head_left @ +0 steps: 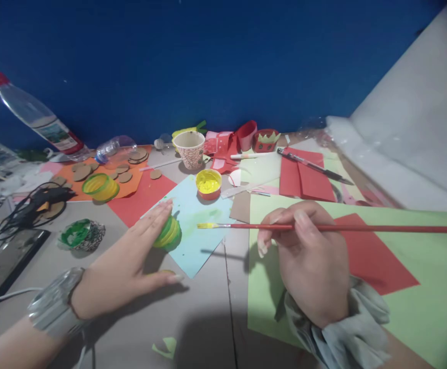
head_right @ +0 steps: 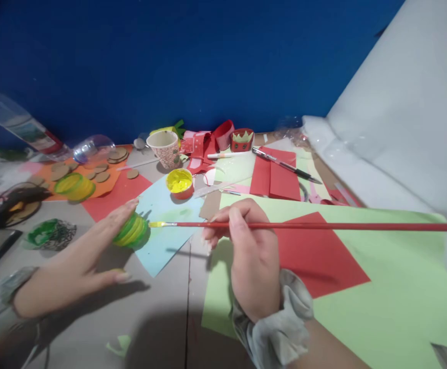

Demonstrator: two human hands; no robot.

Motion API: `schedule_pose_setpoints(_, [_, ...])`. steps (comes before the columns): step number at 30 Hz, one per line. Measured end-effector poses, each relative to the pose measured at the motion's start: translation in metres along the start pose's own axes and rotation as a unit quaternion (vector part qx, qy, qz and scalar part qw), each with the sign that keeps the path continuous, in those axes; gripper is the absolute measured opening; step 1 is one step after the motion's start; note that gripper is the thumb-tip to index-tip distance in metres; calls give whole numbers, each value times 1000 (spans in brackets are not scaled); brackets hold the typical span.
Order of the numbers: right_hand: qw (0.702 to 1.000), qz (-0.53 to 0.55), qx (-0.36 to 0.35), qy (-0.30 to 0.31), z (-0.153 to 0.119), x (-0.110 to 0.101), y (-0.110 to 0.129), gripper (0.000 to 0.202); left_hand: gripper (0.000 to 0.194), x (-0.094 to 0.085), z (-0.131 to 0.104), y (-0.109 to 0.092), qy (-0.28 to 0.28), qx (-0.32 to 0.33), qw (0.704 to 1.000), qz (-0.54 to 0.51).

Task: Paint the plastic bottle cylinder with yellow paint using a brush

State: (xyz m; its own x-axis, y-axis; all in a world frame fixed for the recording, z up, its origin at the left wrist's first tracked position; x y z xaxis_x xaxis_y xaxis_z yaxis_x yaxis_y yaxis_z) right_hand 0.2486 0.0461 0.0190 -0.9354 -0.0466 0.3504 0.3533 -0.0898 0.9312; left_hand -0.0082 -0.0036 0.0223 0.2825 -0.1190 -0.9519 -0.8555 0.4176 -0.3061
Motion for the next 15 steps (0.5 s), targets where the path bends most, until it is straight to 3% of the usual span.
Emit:
schedule_pose_setpoints(6, [998,-21,39,41,-3,0,-9,20,85,2,-7,19,-13,42,996,-84])
schedule_pose_setpoints(15, [981,-93,50,165,-14,8,-22,20,58,7,-18,35,-73,34,963,-255])
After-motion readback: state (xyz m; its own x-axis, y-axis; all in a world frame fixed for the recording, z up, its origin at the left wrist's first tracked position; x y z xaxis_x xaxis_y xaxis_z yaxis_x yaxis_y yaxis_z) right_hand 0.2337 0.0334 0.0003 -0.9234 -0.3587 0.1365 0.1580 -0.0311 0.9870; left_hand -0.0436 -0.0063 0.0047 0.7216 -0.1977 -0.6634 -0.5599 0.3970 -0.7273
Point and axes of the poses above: each hand's wrist, its own z-axis towards the middle knuckle, its own x-axis out of the palm, y = z × x, the point moved 1 cm from there along z, towards the middle knuckle, and after that the axes turned 3 degrees about x, right-handed, at the moved point
